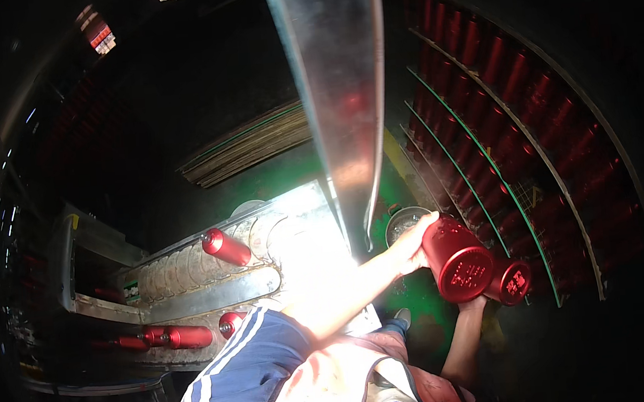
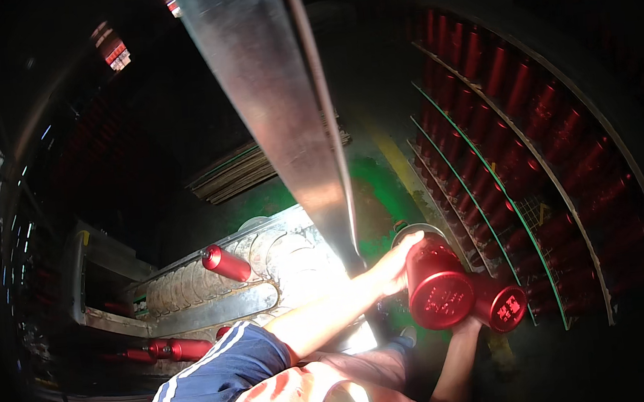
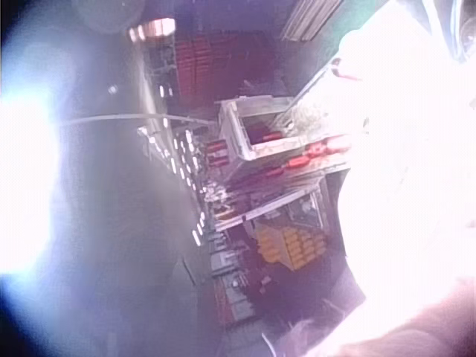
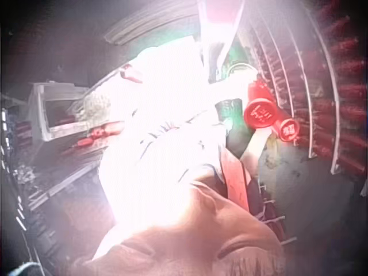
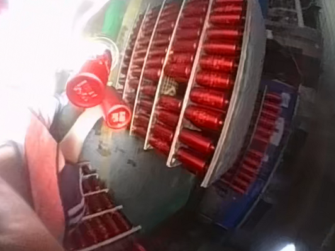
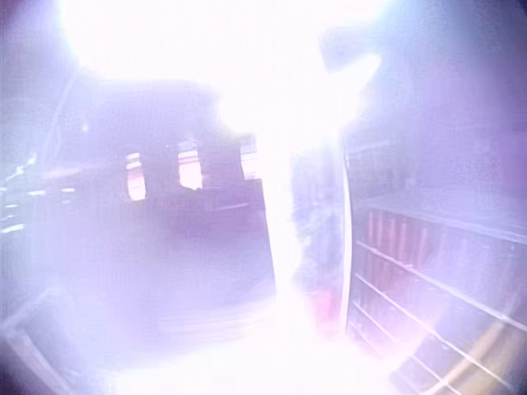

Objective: The person repeatedly picks up red cylindrical spools from a rack and places them onto a metal tray with circular indentations. The person handles the spools by hand, moving them one or two at a time, and continues this process throughout the clip.

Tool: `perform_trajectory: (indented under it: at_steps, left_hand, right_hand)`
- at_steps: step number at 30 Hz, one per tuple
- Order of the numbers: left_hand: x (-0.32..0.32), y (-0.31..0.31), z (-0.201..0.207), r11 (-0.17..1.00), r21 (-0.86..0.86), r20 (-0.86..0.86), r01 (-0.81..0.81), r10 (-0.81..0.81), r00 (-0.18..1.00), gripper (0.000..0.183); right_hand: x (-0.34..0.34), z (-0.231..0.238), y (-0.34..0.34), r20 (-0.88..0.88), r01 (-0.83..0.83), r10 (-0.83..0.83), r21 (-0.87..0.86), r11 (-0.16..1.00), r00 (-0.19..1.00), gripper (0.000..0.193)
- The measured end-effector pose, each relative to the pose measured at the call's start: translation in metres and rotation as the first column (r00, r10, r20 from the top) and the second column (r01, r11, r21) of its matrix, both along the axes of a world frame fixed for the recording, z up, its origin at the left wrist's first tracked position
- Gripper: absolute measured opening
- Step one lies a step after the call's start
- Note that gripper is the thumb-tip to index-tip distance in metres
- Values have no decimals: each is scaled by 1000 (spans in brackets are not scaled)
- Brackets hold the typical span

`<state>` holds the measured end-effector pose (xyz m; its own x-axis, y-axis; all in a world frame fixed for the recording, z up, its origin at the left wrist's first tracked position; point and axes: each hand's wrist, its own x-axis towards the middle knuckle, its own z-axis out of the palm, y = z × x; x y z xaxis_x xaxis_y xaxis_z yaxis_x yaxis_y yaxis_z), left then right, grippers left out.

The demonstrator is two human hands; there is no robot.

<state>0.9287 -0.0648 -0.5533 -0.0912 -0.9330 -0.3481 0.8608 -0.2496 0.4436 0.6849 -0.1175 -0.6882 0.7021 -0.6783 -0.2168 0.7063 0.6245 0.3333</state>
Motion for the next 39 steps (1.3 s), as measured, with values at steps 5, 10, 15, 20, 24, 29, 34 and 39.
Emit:
perform_trajectory:
  at_steps: [5, 10, 15, 20, 24, 29, 34, 39]
  left_hand:
    - [73, 167, 21, 994, -80, 141, 76, -64, 988, 47]
    - [248, 354, 81, 934, -248, 396, -255, 338, 854, 49]
    - [413, 540, 111, 661, -398, 770, -636, 617, 159, 44]
    - [482, 595, 1, 513, -563, 810, -648, 187, -556, 47]
    - [514, 602, -88, 611, -477, 770, -632, -57, -636, 54]
    - [529, 635, -147, 646, -424, 805, -635, -52, -590, 49]
    - [524, 682, -96, 495, -588, 765, -639, 84, -639, 31]
    - [469, 637, -23, 352, -797, 569, -490, 709, -417, 23]
  right_hand:
    - [6, 2, 126, 109, -4, 1, 27, 1000, 994, 50]
    - [98, 62, 183, -25, -83, 80, -193, 978, 996, 44]
    - [213, 121, 203, -387, -46, -248, -612, 789, 888, 43]
    - [368, 196, 241, -512, -200, -585, -834, 515, 629, 52]
    - [506, 182, 326, -92, -625, -924, -760, -176, 372, 44]
    - [618, 72, 397, 125, -708, -818, -438, -553, 562, 36]
    - [661, 28, 450, 64, -753, -792, -272, -599, 606, 43]
    - [584, 92, 465, -160, -780, -794, -375, -501, 587, 40]
